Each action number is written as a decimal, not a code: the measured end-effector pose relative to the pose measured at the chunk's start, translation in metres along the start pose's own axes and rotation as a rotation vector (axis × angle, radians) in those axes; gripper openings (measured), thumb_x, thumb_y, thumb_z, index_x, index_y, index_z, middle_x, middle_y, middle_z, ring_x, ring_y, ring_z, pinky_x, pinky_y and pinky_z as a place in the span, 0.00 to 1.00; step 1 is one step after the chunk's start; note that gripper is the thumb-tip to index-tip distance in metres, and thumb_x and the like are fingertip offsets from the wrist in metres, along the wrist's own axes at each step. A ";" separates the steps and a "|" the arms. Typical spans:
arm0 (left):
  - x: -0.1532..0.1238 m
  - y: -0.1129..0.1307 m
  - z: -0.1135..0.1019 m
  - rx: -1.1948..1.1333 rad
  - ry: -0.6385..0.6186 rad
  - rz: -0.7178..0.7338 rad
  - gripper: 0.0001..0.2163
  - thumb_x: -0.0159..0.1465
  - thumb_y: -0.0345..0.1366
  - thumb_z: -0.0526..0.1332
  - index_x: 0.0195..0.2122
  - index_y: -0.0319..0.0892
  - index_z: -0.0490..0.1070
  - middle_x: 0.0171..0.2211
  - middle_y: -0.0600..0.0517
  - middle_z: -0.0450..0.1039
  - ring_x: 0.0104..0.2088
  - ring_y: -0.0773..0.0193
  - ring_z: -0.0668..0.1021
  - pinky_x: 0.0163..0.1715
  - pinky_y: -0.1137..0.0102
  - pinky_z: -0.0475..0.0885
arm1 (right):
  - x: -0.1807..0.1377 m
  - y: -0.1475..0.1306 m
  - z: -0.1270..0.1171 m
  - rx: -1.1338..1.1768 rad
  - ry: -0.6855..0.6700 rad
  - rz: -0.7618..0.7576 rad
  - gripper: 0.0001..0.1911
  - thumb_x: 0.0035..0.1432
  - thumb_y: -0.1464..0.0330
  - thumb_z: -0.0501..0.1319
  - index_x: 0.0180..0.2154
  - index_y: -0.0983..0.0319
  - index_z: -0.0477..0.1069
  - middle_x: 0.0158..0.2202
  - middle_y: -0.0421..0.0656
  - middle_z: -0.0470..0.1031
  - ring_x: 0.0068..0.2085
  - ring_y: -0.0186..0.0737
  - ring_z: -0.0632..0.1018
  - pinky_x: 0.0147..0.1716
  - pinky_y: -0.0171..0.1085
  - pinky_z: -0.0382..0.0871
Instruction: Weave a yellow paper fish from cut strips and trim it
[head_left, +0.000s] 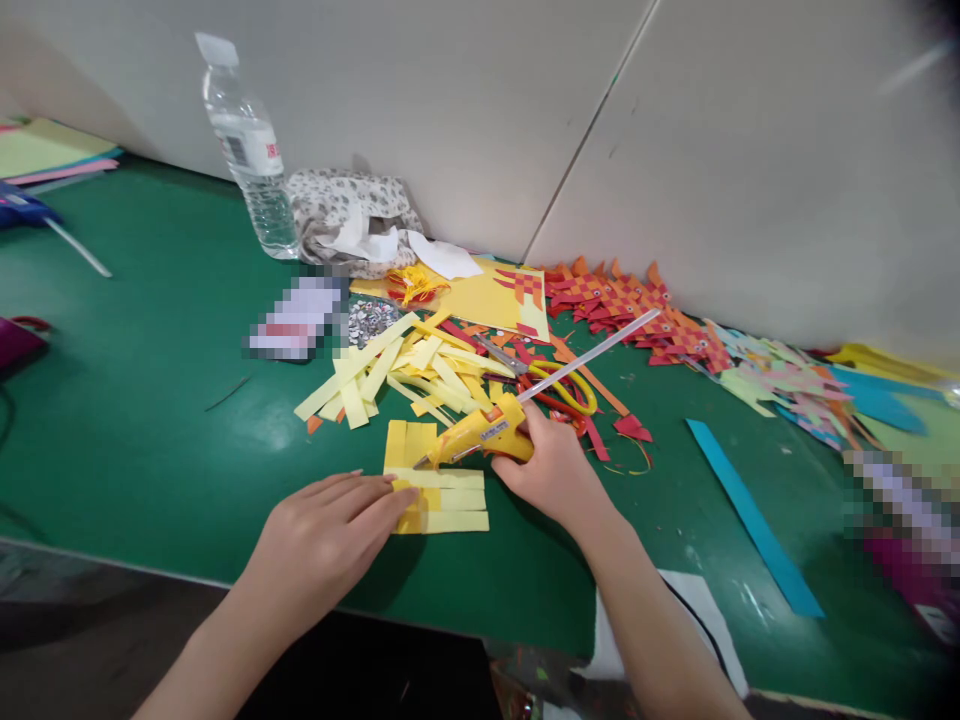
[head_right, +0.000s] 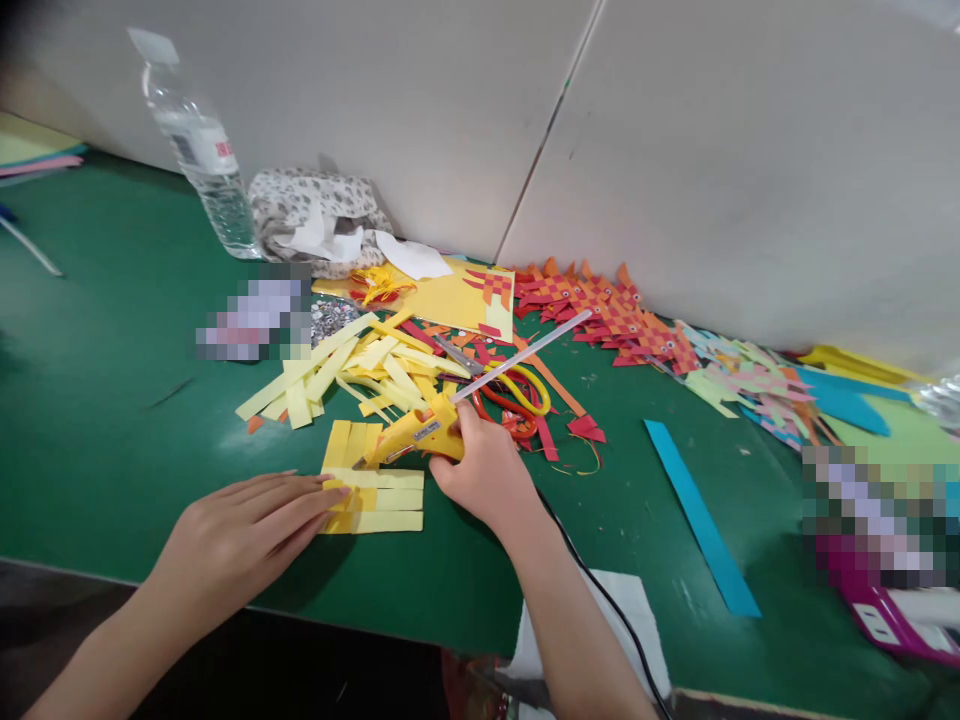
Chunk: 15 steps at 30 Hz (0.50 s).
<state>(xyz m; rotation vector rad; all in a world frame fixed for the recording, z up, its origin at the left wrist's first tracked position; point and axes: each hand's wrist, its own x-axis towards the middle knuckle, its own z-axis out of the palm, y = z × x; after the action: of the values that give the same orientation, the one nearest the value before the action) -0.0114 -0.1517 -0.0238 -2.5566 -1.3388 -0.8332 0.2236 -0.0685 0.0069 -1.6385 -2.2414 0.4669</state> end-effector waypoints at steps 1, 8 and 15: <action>0.000 0.000 0.000 -0.002 -0.004 -0.003 0.09 0.61 0.29 0.57 0.41 0.43 0.72 0.37 0.51 0.79 0.34 0.61 0.80 0.39 0.66 0.75 | 0.000 0.000 0.000 0.001 0.000 -0.002 0.27 0.44 0.68 0.57 0.50 0.64 0.61 0.35 0.47 0.75 0.32 0.44 0.75 0.30 0.37 0.66; 0.000 0.000 0.000 -0.016 -0.003 -0.017 0.09 0.61 0.29 0.57 0.42 0.43 0.72 0.37 0.51 0.79 0.34 0.61 0.80 0.38 0.65 0.74 | -0.003 -0.003 -0.003 0.003 0.014 -0.017 0.26 0.44 0.69 0.56 0.49 0.63 0.63 0.35 0.46 0.76 0.31 0.43 0.75 0.29 0.37 0.66; 0.000 0.000 0.001 -0.004 -0.011 -0.023 0.09 0.61 0.29 0.57 0.42 0.43 0.71 0.37 0.52 0.79 0.34 0.61 0.80 0.38 0.66 0.74 | -0.003 -0.001 -0.002 -0.007 0.022 -0.028 0.27 0.45 0.70 0.56 0.50 0.65 0.62 0.35 0.47 0.76 0.31 0.44 0.76 0.30 0.37 0.67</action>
<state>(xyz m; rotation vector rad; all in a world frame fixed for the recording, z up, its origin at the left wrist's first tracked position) -0.0107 -0.1516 -0.0243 -2.5571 -1.3736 -0.8284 0.2245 -0.0719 0.0091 -1.6059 -2.2491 0.4331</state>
